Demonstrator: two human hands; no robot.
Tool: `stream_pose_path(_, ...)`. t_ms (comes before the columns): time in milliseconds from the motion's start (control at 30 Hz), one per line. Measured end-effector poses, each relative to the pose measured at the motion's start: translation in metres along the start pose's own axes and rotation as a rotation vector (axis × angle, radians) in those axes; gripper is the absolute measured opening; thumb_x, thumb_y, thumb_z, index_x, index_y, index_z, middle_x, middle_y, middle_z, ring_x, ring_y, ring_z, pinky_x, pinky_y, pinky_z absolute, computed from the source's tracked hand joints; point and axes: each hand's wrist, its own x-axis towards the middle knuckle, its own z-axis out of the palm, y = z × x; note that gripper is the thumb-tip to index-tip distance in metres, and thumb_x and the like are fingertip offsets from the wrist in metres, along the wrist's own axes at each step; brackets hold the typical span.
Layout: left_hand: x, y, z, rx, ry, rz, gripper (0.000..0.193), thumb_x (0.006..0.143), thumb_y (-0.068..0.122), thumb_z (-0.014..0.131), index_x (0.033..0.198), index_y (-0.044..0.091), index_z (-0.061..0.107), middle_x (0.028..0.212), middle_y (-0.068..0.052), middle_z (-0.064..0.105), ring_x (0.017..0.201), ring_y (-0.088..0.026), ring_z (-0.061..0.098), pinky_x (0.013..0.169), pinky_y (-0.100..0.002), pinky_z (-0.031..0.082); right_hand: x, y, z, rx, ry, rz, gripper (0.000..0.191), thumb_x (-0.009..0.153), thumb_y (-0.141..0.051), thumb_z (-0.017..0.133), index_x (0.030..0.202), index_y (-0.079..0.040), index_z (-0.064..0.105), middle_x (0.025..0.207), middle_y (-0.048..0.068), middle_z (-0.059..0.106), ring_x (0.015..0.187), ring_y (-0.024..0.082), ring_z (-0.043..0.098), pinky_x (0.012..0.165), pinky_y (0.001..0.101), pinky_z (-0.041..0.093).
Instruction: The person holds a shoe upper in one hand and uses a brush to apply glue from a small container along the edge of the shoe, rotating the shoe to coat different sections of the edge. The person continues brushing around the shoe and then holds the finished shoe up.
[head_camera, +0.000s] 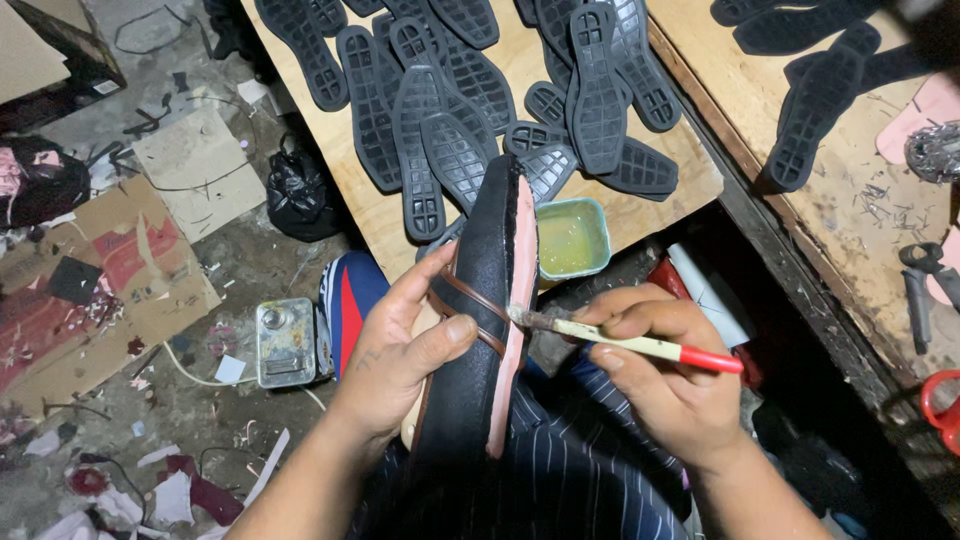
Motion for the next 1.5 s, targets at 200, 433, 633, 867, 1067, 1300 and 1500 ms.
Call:
stream_pose_path(200,-0.002,-0.003,-0.004,0.015,-0.054,0.020,0.081,0.085,0.017,0.075,0.156,0.001,0.039,0.136,-0.016,0.063,0.121,-0.023,0.065,0.105,-0.040,0.052,0.014,-0.001,0.001,-0.103,0.036,-0.072,0.019,0.098,0.004,0.066,0.115,0.000,0.061,0.123,0.018,0.065,0.109,0.023,0.069,0.099,0.0358,0.060)
stream_pose_path(433,-0.003,-0.002,-0.004,0.053,-0.110,0.071,0.083,0.086,0.018,0.078,0.157,0.000,0.039,0.138,-0.015,0.062,0.125,-0.021,0.061,0.110,-0.040,0.049,0.028,-0.008,0.003,-0.217,0.021,-0.152,0.020,0.098,0.006,0.069,0.116,0.000,0.062,0.120,0.017,0.065,0.112,0.023,0.067,0.102,0.0340,0.056)
stream_pose_path(633,-0.003,0.001,-0.001,0.057,-0.081,0.044,0.083,0.085,0.017,0.077,0.156,0.001,0.039,0.140,-0.012,0.061,0.126,-0.020,0.060,0.109,-0.039,0.049,0.027,-0.008,0.004,-0.244,0.005,-0.137,0.020,0.097,0.005,0.070,0.114,0.000,0.062,0.123,0.017,0.067,0.109,0.022,0.067,0.098,0.0325,0.056)
stream_pose_path(867,-0.004,0.006,0.002,-0.087,-0.137,0.034,0.084,0.088,0.017,0.077,0.160,0.003,0.037,0.131,-0.021,0.064,0.117,-0.028,0.065,0.104,-0.043,0.053,0.021,-0.003,0.006,-0.167,-0.010,-0.100,0.017,0.098,0.003,0.068,0.114,0.000,0.062,0.122,0.017,0.067,0.111,0.023,0.068,0.101,0.0344,0.056)
stream_pose_path(1067,-0.001,0.007,0.003,0.084,-0.056,0.108,0.082,0.087,0.017,0.076,0.158,0.000,0.038,0.145,-0.013,0.058,0.132,-0.021,0.059,0.114,-0.038,0.046,0.014,-0.004,0.007,-0.118,-0.046,-0.028,0.017,0.096,0.003,0.068,0.113,0.000,0.063,0.119,0.018,0.066,0.113,0.026,0.068,0.102,0.0375,0.057)
stream_pose_path(1300,0.001,0.003,0.005,-0.144,-0.084,0.092,0.088,0.087,0.011,0.076,0.160,0.001,0.029,0.141,-0.015,0.057,0.126,-0.024,0.060,0.109,-0.042,0.049,0.009,-0.004,0.007,-0.161,-0.063,-0.029,0.017,0.095,0.002,0.069,0.111,-0.001,0.062,0.116,0.017,0.067,0.106,0.023,0.069,0.096,0.0348,0.057)
stream_pose_path(1500,0.000,0.002,0.005,-0.172,-0.092,0.109,0.089,0.087,0.009,0.076,0.161,0.001,0.027,0.142,-0.016,0.057,0.126,-0.026,0.061,0.109,-0.044,0.050,0.008,-0.004,0.007,-0.262,-0.037,-0.070,0.019,0.093,0.003,0.069,0.111,-0.001,0.061,0.115,0.016,0.067,0.103,0.023,0.069,0.093,0.0339,0.057)
